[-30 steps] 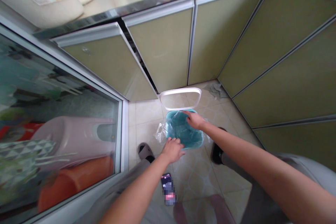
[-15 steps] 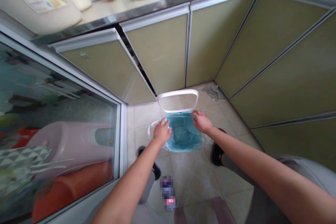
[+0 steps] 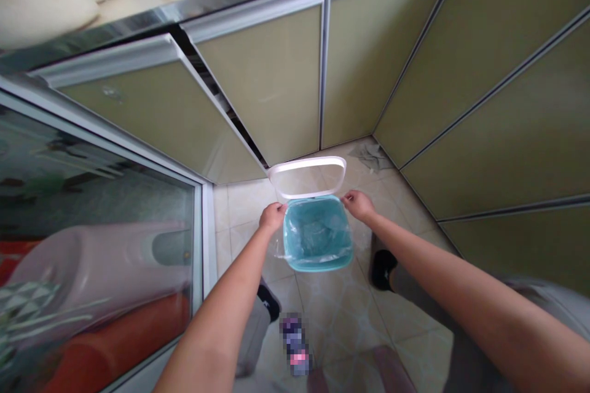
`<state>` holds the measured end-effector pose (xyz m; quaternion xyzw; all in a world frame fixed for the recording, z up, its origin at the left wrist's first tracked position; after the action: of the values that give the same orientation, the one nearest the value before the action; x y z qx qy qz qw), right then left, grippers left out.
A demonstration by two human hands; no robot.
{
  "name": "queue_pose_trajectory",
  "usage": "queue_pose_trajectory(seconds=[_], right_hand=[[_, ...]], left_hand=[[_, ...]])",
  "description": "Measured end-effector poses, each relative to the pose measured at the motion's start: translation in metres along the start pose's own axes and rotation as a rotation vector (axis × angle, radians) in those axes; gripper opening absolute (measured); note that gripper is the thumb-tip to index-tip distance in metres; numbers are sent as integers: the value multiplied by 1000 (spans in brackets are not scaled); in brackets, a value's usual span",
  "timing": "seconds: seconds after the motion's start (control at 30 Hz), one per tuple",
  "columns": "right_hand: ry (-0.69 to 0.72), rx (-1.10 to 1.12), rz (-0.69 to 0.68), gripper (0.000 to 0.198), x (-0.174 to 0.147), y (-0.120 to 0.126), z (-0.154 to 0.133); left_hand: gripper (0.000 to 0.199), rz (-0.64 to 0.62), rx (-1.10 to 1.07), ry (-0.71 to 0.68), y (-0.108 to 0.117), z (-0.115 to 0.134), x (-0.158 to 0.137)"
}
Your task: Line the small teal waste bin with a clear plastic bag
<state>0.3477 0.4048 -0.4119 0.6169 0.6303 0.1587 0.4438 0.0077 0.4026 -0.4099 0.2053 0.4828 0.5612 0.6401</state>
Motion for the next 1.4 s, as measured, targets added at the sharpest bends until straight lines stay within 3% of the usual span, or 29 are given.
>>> queue_pose_trajectory(seconds=[0.23, 0.43, 0.63, 0.83, 1.0, 1.13, 1.3, 1.4], right_hand=[[-93, 164, -56, 21, 17, -11, 8], [-59, 56, -126, 20, 26, -13, 7], [-50, -60, -243, 29, 32, -18, 4], [-36, -85, -311, 34, 36, -21, 2], [-56, -107, -324, 31, 37, -23, 5], [-76, -111, -355, 32, 36, -28, 13], [-94, -93, -223, 23, 27, -27, 36], [-93, -138, -161, 26, 12, -26, 56]], left_hand=[[48, 55, -389, 40, -12, -13, 16], [54, 47, -539, 57, -16, -15, 19], [52, -30, -620, 194, -17, -17, 24], [54, -128, -580, 232, -18, -20, 37], [47, -81, -480, 204, -20, -17, 51], [39, -36, -379, 265, -27, -18, 54], [24, 22, -334, 293, -30, -39, 40], [31, 41, -292, 308, -29, -62, 19]])
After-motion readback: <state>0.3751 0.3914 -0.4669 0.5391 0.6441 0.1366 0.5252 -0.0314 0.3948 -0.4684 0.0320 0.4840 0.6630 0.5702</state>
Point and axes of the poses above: each hand's wrist, its own x-axis towards the middle knuckle, its own y-axis out of the back of the hand, z = x × y, the point moved 6 cm from there along x, towards the middle knuckle
